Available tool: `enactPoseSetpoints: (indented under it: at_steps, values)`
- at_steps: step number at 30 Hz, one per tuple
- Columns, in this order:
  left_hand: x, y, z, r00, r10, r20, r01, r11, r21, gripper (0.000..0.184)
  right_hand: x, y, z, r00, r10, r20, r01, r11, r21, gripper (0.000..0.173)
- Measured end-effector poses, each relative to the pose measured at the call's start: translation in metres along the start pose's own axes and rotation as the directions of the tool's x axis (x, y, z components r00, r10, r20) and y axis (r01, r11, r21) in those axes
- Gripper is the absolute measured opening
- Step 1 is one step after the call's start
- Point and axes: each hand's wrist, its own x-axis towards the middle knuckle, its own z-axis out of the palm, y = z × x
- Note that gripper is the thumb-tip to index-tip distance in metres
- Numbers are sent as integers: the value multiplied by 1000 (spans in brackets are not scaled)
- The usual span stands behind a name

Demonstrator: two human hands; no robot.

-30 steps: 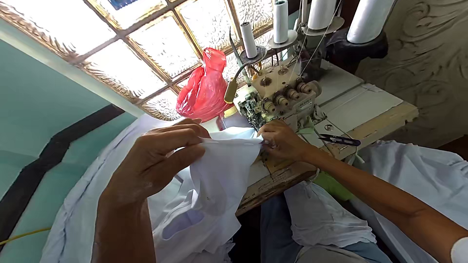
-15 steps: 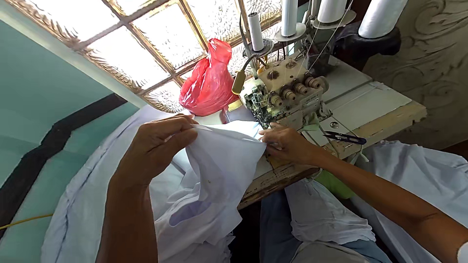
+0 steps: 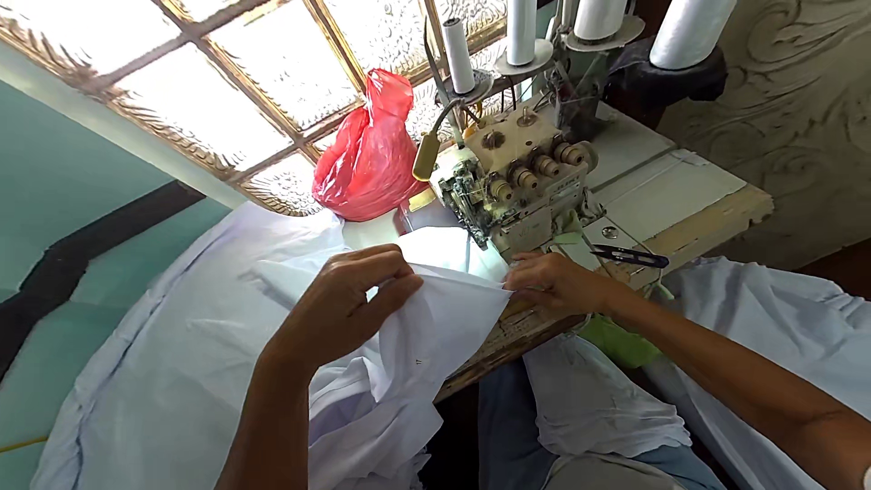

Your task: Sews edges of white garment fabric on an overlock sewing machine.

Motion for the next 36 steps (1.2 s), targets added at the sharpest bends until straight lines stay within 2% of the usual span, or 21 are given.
enactPoseSetpoints:
  at_steps: [8,12,17,25,36]
  values:
    - [8,4,25,1000,-11,7,10,996,91,30,8,2,5,996,23,-88,-22,1000,15,18]
    - [11,16,53,1000,7,12,-11,954,299,31,6,3,7,996,22,-88,-22,1000,-1,21]
    - [14,21,85,999,39,8,-39,910,412,29,6,1,8,997,31,-71,-32,999,-8,21]
    - [21,17,109,1000,10,-1,-9,916,401,30,9,-4,12,999,30,-28,-31,999,-14,17]
    - [24,16,108,984,-59,165,-15,909,416,22,14,-2,15,998,-15,-69,7,994,-110,17]
